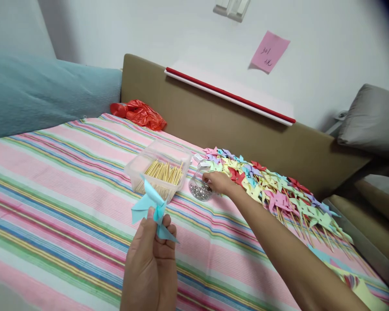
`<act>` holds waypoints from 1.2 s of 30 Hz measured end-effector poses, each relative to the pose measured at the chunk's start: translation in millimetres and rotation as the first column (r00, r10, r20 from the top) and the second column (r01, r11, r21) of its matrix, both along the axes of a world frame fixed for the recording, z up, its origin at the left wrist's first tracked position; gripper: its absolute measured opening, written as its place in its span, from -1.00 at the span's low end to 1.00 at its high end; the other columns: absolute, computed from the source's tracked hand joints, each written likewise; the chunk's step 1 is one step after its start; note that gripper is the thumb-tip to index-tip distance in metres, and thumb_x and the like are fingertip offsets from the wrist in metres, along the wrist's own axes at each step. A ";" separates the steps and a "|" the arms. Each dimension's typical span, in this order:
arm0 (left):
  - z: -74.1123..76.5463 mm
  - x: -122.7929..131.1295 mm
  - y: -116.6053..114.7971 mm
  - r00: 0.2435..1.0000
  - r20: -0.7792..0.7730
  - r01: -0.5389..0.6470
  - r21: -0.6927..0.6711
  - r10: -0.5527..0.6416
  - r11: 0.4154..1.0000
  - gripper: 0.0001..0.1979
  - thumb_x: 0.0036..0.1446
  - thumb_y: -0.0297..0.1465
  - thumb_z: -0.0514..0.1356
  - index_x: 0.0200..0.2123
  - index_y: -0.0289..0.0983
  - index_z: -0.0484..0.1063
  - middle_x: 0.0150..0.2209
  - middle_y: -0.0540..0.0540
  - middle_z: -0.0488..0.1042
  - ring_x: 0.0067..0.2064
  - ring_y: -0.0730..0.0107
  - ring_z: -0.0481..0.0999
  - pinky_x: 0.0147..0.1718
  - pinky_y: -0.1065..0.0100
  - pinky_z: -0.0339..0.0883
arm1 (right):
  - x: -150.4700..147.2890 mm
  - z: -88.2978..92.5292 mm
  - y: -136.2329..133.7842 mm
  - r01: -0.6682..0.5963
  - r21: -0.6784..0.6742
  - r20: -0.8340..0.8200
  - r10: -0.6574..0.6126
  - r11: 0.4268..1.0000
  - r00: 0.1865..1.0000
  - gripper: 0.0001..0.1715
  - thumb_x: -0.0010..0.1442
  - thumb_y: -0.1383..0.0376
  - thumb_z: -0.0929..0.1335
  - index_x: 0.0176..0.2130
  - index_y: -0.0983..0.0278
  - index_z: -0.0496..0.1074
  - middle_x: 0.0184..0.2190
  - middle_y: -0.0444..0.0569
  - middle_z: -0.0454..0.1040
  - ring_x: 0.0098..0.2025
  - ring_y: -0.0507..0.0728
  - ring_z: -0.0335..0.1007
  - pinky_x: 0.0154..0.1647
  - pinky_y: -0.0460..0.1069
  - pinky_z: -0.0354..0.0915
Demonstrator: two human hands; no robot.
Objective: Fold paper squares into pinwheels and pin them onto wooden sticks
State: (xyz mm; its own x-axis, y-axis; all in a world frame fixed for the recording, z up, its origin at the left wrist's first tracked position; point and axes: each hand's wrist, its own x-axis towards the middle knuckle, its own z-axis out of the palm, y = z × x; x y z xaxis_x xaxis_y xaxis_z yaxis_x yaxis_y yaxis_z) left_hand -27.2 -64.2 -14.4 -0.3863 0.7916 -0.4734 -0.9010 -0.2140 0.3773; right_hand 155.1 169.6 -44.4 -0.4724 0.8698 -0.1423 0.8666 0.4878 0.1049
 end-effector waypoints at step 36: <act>-8.0 57.5 4.1 0.952 -0.192 0.277 0.227 -0.236 0.933 -0.74 -0.01 -0.30 0.48 -0.29 -0.31 0.58 -0.33 -0.02 0.54 -0.27 0.50 0.57 -0.33 0.56 0.44 | 161.6 -25.2 -205.4 0.360 0.007 -0.452 -0.319 0.933 0.833 -0.76 0.27 0.20 0.29 -0.14 0.19 0.50 -0.24 -0.05 0.63 -0.32 0.13 0.54 -0.28 -0.01 0.36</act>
